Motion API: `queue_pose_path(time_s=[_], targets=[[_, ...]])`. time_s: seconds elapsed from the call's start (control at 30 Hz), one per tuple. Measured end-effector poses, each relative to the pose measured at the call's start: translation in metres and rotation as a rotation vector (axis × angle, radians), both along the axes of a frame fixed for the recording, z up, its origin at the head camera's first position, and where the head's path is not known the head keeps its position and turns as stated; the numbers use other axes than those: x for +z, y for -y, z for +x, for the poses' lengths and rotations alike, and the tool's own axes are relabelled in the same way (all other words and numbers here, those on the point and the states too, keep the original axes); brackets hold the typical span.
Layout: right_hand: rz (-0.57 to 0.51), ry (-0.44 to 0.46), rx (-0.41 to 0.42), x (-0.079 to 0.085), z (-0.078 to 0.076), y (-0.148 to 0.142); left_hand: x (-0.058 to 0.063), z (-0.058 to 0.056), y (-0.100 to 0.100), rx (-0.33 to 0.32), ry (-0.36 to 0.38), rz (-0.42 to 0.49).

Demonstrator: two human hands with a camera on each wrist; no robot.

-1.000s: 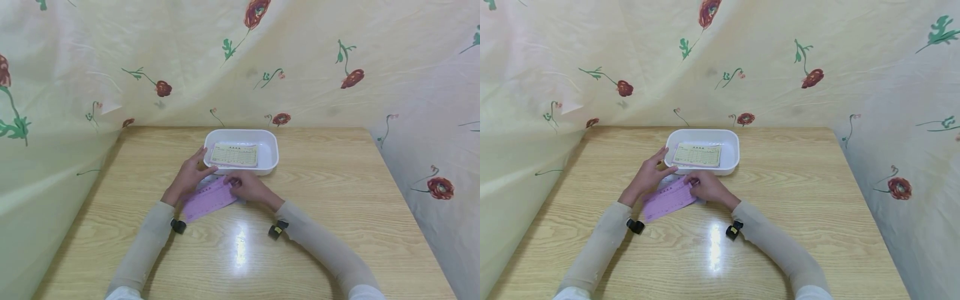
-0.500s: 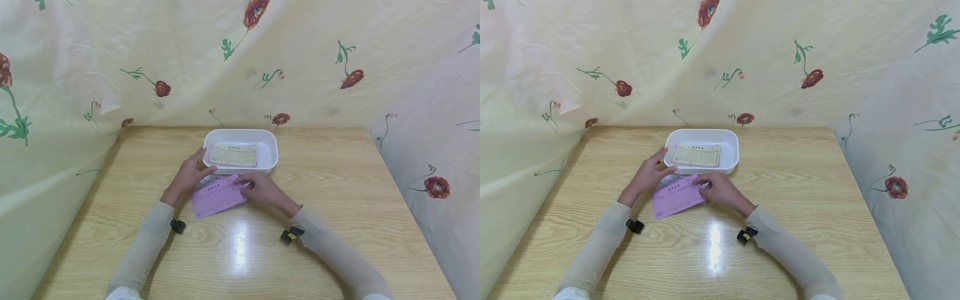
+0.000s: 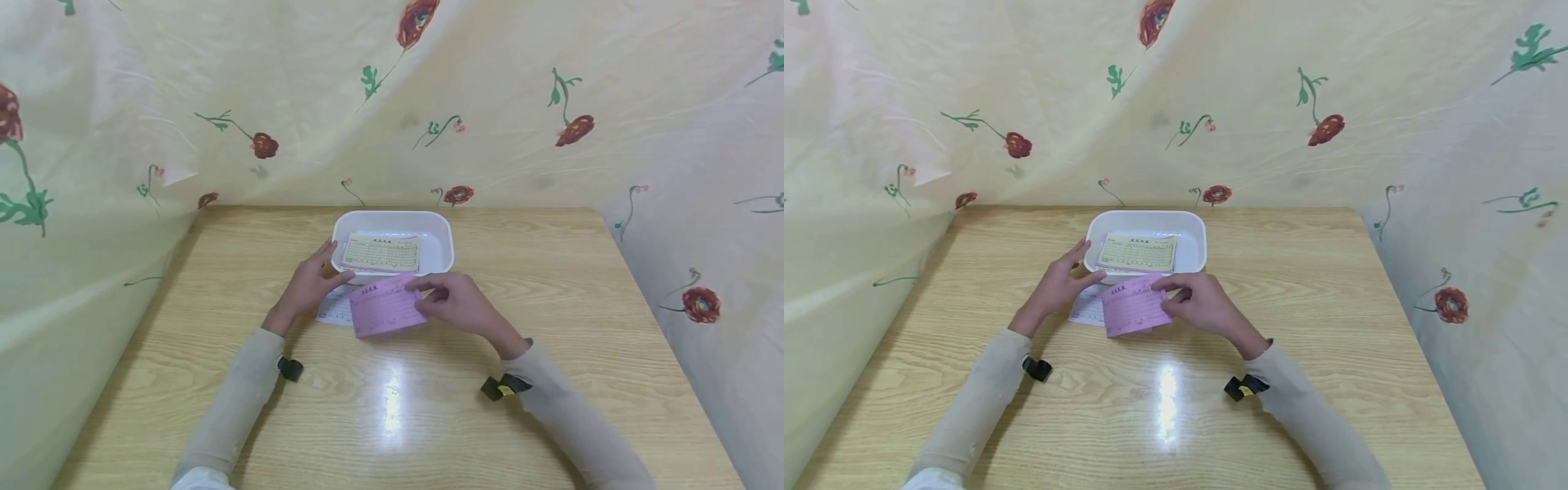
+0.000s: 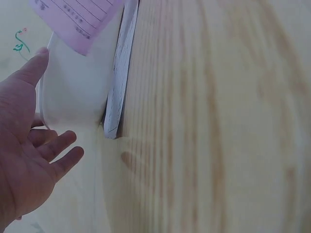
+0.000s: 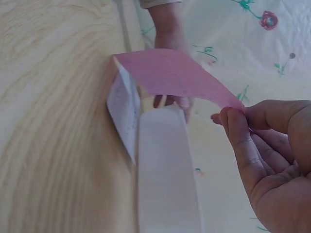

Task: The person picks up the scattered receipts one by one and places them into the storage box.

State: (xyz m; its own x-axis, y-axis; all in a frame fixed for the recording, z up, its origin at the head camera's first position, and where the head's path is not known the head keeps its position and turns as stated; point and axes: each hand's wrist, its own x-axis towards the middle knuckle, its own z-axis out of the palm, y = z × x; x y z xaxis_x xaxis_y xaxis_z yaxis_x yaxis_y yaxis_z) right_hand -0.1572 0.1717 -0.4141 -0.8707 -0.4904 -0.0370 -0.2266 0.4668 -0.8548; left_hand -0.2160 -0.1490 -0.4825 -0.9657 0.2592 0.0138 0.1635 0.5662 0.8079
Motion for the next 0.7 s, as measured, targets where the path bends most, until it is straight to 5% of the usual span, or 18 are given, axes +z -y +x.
queue_pose_path(time_s=[0.33, 0.7], targets=[[-0.043, -0.070, 0.007, 0.026, 0.004, -0.004, 0.001, 0.000, 0.001, -0.009, -0.007, -0.019], [-0.149, -0.130, -0.046, 0.051, -0.012, -0.007, 0.001, 0.002, 0.001, -0.004, 0.001, -0.016]])
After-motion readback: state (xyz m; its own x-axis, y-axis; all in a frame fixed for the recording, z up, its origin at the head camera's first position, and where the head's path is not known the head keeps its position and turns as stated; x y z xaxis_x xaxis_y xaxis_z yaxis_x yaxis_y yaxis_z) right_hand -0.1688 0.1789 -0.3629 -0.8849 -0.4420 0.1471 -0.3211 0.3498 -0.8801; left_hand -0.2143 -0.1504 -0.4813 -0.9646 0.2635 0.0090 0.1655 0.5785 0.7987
